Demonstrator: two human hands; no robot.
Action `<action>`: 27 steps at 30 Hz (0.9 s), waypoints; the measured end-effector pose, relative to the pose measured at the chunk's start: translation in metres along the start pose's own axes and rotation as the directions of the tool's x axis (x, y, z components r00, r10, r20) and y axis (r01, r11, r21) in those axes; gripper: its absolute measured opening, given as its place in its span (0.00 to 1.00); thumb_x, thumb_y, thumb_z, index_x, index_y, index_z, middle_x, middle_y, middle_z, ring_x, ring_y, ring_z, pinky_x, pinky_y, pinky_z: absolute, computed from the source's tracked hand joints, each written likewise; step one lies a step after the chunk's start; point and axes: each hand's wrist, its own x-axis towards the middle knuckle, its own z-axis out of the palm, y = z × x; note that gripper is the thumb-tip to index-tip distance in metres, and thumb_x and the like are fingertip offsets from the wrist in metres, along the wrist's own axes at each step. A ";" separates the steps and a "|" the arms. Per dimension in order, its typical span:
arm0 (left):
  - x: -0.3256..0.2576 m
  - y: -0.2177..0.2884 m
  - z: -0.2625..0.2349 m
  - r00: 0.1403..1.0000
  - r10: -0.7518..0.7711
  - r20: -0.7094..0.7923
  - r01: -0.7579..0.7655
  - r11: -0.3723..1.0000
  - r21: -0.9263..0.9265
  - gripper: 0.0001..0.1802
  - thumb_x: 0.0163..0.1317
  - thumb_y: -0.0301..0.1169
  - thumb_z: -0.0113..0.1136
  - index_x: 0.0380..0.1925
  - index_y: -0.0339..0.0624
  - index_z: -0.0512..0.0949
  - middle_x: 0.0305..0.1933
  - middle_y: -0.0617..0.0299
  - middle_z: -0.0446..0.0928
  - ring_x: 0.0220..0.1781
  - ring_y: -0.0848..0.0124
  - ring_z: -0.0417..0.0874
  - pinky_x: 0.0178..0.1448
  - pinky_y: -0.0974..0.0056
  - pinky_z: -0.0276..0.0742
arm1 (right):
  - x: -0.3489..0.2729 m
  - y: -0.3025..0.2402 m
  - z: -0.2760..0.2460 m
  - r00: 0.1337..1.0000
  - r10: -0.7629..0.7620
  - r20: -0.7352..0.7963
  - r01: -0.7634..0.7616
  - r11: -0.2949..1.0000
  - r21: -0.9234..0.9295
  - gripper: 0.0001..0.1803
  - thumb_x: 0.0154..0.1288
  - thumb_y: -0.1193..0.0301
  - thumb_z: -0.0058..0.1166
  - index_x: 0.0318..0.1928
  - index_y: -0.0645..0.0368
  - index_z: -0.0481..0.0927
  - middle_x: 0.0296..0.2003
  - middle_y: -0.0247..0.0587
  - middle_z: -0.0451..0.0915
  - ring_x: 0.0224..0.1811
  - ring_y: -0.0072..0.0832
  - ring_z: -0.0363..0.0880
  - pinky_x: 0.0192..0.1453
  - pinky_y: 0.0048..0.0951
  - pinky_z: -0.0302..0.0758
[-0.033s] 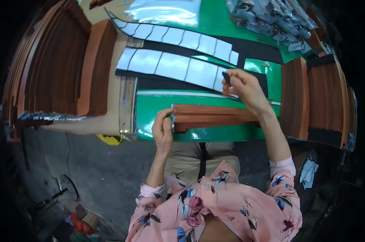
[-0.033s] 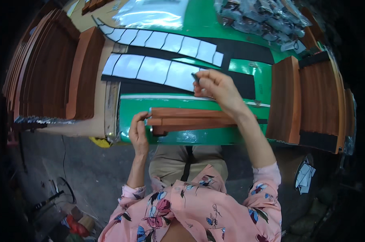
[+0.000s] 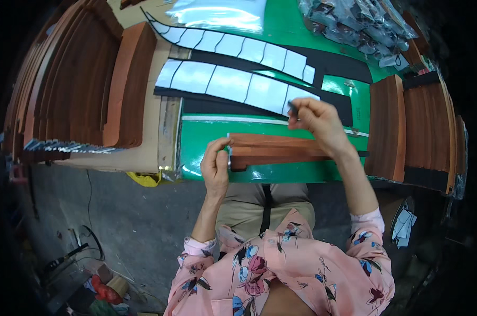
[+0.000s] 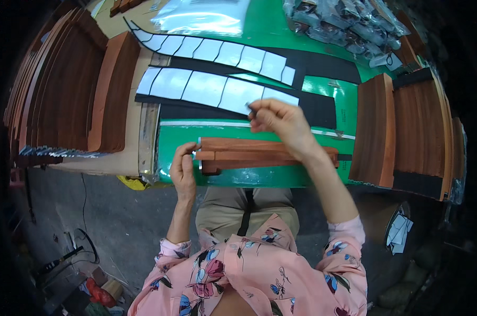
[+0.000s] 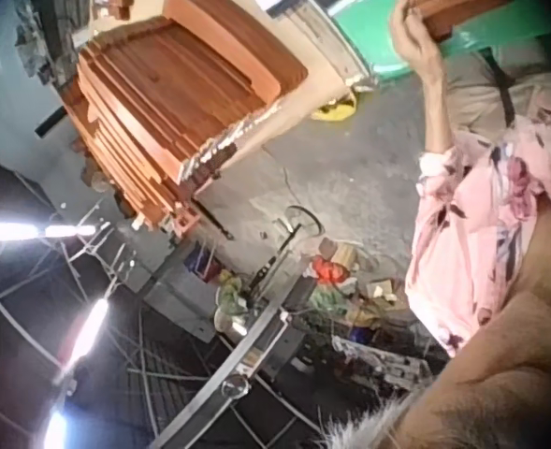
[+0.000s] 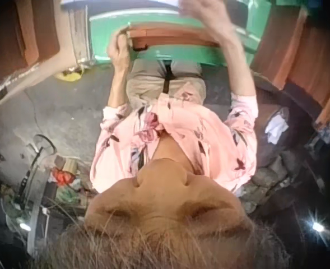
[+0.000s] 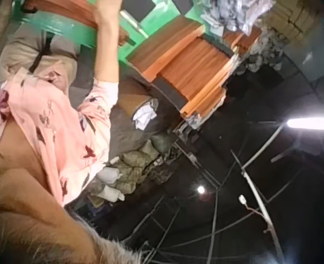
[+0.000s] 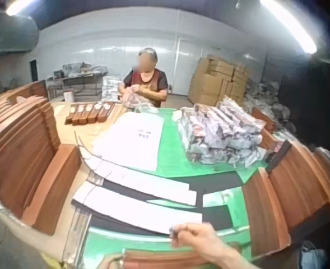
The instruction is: Sticking adhesive black padding strips onto wooden furniture components.
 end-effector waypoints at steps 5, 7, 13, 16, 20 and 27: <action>0.000 0.005 -0.010 0.994 0.098 0.055 -0.101 0.993 0.056 0.14 0.63 0.34 0.56 0.43 0.36 0.77 0.44 0.53 0.77 0.45 0.64 0.78 0.47 0.65 0.73 | -0.032 0.017 0.073 0.933 -0.349 0.087 0.347 0.811 -0.471 0.09 0.57 0.75 0.57 0.39 0.63 0.79 0.34 0.39 0.78 0.33 0.26 0.78 0.36 0.25 0.74; -0.001 0.009 -0.012 0.993 0.087 0.073 -0.092 0.994 0.056 0.14 0.62 0.34 0.58 0.43 0.36 0.77 0.44 0.55 0.76 0.46 0.66 0.76 0.48 0.66 0.71 | -0.037 0.021 0.092 0.897 -0.438 0.059 0.395 0.734 -0.552 0.10 0.55 0.75 0.59 0.39 0.62 0.79 0.34 0.40 0.77 0.33 0.29 0.78 0.35 0.27 0.74; 0.000 0.010 -0.013 0.993 0.067 0.099 -0.074 0.995 0.068 0.15 0.56 0.30 0.63 0.43 0.38 0.77 0.43 0.58 0.76 0.44 0.68 0.75 0.48 0.67 0.70 | -0.038 0.030 0.105 0.821 -0.570 0.028 0.391 0.526 -0.755 0.12 0.50 0.75 0.62 0.38 0.59 0.79 0.34 0.39 0.77 0.33 0.34 0.78 0.34 0.31 0.76; 0.001 0.010 -0.013 0.992 0.076 0.105 -0.083 0.994 0.070 0.14 0.56 0.30 0.63 0.42 0.39 0.77 0.43 0.59 0.76 0.44 0.68 0.75 0.48 0.67 0.70 | -0.036 0.031 0.107 0.786 -0.612 0.082 0.403 0.407 -0.820 0.12 0.49 0.75 0.62 0.37 0.58 0.80 0.33 0.38 0.77 0.34 0.34 0.78 0.34 0.32 0.75; 0.004 0.011 -0.012 0.989 0.116 0.092 -0.122 0.990 0.069 0.12 0.55 0.26 0.62 0.40 0.37 0.77 0.42 0.54 0.77 0.44 0.62 0.79 0.48 0.63 0.74 | -0.034 0.030 0.108 0.769 -0.630 0.106 0.400 0.346 -0.849 0.13 0.48 0.75 0.63 0.37 0.58 0.80 0.33 0.37 0.77 0.34 0.33 0.77 0.34 0.31 0.75; 0.004 0.009 -0.012 0.988 0.129 0.085 -0.134 0.989 0.064 0.12 0.55 0.25 0.62 0.40 0.36 0.77 0.42 0.53 0.77 0.44 0.61 0.79 0.47 0.64 0.74 | -0.035 0.028 0.111 0.783 -0.615 0.094 0.373 0.342 -0.863 0.13 0.48 0.76 0.63 0.38 0.59 0.82 0.33 0.38 0.78 0.34 0.32 0.77 0.36 0.30 0.74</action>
